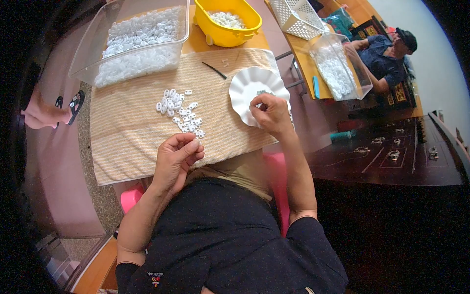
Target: Assembling small white plastic components by hand on a workbench.
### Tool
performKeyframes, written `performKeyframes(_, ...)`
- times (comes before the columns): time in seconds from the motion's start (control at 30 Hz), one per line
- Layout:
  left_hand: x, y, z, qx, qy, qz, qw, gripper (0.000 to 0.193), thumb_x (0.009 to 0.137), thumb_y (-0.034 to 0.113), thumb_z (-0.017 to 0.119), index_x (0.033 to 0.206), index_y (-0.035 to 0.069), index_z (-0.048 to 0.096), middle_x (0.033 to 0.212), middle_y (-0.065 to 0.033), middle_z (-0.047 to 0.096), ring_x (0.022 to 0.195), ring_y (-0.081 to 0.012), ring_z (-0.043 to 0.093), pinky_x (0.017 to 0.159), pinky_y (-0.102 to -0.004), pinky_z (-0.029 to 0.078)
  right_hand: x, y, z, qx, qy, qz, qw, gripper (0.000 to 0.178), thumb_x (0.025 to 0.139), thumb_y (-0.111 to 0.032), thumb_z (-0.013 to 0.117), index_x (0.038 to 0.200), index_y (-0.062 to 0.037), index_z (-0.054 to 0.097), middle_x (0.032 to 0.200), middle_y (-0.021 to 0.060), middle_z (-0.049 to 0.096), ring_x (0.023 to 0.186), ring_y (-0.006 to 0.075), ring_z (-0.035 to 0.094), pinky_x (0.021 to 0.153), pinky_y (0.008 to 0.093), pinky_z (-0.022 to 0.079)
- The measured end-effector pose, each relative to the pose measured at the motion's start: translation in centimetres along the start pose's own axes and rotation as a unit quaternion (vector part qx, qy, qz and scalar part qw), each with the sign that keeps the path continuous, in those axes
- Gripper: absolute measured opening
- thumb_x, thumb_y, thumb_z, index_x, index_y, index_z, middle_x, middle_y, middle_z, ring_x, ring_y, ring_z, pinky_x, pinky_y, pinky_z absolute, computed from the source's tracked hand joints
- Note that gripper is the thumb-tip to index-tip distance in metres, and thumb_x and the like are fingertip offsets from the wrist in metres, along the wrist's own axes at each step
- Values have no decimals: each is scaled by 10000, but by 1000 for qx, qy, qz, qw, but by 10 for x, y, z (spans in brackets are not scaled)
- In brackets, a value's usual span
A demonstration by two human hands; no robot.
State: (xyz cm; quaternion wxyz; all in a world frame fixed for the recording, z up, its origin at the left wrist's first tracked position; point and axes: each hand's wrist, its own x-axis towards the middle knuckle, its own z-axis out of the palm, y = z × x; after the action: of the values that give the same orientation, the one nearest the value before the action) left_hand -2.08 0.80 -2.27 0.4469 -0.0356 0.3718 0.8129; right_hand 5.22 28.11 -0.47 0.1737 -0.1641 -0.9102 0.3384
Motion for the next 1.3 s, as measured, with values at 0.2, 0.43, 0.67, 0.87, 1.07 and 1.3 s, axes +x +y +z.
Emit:
performKeyframes(0.2, 1, -1, -1, 0, -3, 0, 1000, 138, 863, 29, 658, 993, 19, 611, 853, -63, 649, 770, -147, 651, 711, -270, 575, -1, -5, 1, -15, 6, 18, 1000, 78, 750, -71, 693, 793, -10, 670, 652, 85, 647, 568, 102, 597, 535, 255, 465)
performKeyframes(0.43, 0, -1, -1, 1, 1, 0, 1000, 138, 863, 28, 658, 993, 22, 614, 857, -61, 651, 770, -144, 655, 706, -265, 577, -3, -2, 4, 20, 17, 36, 999, 97, 779, -54, 721, 803, 15, 657, 663, 65, 645, 586, 80, 577, 543, 244, 467)
performKeyframes(0.67, 0, 0, -1, -6, -2, -5, 1000, 131, 852, 7, 668, 977, 14, 631, 866, -57, 654, 781, -138, 655, 735, -264, 578, -3, -5, 5, 43, 24, -1, 999, 80, 824, -34, 699, 875, 18, 665, 662, 11, 630, 596, 41, 566, 519, 208, 444)
performKeyframes(0.87, 0, -1, -2, -5, -4, -1, 1000, 122, 858, 8, 661, 977, 7, 634, 865, -58, 653, 781, -139, 654, 736, -265, 578, -8, -14, 6, 131, -14, 46, 990, 103, 850, -16, 662, 951, 3, 672, 813, 50, 647, 695, 95, 620, 579, 216, 493)
performKeyframes(1.07, 0, -5, -3, 37, -21, 6, 999, 179, 870, 30, 655, 1043, -15, 637, 872, -83, 662, 782, -138, 657, 739, -261, 574, -25, -42, 19, 277, -113, -10, 954, 101, 870, 34, 617, 968, 54, 631, 896, 80, 627, 734, 125, 624, 642, 239, 529)
performKeyframes(1.3, -2, -4, 0, 68, -57, -22, 996, 202, 895, 82, 642, 1074, -10, 627, 882, -75, 667, 764, -131, 653, 715, -244, 561, -38, -63, 43, 325, -183, -39, 927, 112, 855, 49, 634, 966, 33, 639, 931, 93, 596, 804, 136, 616, 689, 241, 533)
